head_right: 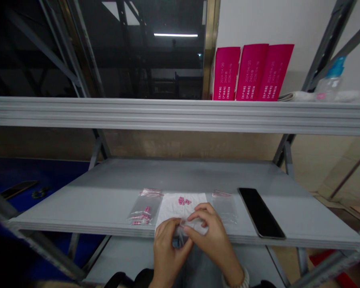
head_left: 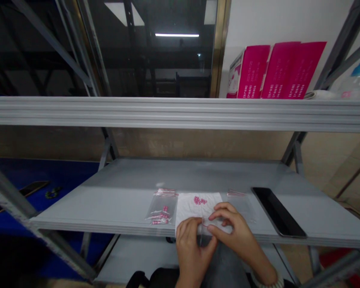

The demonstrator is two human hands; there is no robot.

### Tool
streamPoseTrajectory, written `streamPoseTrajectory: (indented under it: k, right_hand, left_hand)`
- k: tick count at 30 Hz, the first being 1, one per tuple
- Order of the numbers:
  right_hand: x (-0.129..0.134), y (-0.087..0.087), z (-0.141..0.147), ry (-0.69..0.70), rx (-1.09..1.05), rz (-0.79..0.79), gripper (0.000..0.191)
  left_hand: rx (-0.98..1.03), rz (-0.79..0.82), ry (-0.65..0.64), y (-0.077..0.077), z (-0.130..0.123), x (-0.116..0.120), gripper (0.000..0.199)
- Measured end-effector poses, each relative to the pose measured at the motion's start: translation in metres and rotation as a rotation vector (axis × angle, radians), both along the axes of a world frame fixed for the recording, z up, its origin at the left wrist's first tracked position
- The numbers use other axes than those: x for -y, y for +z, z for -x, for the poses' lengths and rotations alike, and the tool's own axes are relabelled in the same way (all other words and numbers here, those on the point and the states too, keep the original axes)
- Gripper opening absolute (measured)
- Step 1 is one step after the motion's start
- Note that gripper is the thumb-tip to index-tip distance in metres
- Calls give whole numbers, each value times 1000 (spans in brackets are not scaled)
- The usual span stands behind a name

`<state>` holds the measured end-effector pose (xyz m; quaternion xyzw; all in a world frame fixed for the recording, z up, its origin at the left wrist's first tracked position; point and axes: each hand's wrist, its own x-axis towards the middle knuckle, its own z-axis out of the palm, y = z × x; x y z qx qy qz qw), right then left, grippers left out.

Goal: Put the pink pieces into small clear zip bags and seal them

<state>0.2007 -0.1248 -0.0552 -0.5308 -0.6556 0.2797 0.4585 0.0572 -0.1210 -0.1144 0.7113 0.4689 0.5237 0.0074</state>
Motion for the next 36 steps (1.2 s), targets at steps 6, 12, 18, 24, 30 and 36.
streamPoseTrajectory:
  k: [6,12,18,24,30,36]
  right_hand:
    - [5,-6,1,-61,-140,-16,4]
    - [20,6,-10,-16,-277,-24,2]
    - [28,14,-7,12,-360,-32,4]
    - [26,13,-6,-83,-511,-101,10]
    - [26,9,-12,-152,-531,-147,14]
    - [32,12,-2,-21,-476,-60,16]
  left_hand:
    - [33,66,-11,0,2,0,42]
    - [374,230,-241,28,9,13,23]
    - [483,395,-459,47,10,14,16]
    - [620,603,-640,38,8,14,26]
    - [684,515,-477,38,13,11,33]
    - [604,405,-463,51,15,14,26]
